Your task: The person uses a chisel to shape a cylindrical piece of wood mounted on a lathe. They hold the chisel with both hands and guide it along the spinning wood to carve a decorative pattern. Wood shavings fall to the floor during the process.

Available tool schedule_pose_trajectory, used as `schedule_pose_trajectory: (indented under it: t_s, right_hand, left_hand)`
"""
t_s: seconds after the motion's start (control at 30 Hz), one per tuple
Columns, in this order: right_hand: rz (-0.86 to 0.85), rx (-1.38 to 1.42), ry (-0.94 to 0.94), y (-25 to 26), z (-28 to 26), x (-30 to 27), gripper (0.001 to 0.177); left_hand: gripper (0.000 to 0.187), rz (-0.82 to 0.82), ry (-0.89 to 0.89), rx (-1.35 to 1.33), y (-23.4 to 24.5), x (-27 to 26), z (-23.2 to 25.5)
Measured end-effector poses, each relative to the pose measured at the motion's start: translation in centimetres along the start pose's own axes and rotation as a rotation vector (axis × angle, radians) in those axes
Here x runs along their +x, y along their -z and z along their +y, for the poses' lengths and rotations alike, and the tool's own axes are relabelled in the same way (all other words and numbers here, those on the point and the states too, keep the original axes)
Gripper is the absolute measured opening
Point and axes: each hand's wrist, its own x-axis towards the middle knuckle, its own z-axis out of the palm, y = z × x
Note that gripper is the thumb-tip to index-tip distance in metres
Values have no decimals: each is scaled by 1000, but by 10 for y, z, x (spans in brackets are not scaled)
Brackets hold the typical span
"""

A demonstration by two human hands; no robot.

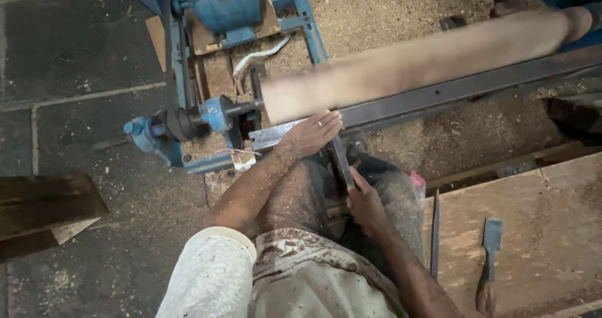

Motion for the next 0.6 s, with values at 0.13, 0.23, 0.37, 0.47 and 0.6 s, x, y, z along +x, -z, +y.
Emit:
schedule_pose_trajectory:
  t_s: [0.13,0.23,0.37,0.47,0.6]
  right_hand:
    - [3,-50,2,-6,-1,-3,53]
    - [-18,-99,78,-9,3,-1,53]
    - [-25,-217,214,-11,10,4,52]
    - [-22,-217,156,-12,9,4,54]
    - [-57,-185,125,-14,-1,-4,54]
  left_hand:
    - [50,22,3,18,1,-11,-2]
    - [48,16,13,29,-3,-20,-1]
    - [48,7,40,73,-6,-26,0]
    - [50,-2,33,98,-7,-29,-1]
    - [52,20,37,171,-5,-32,0]
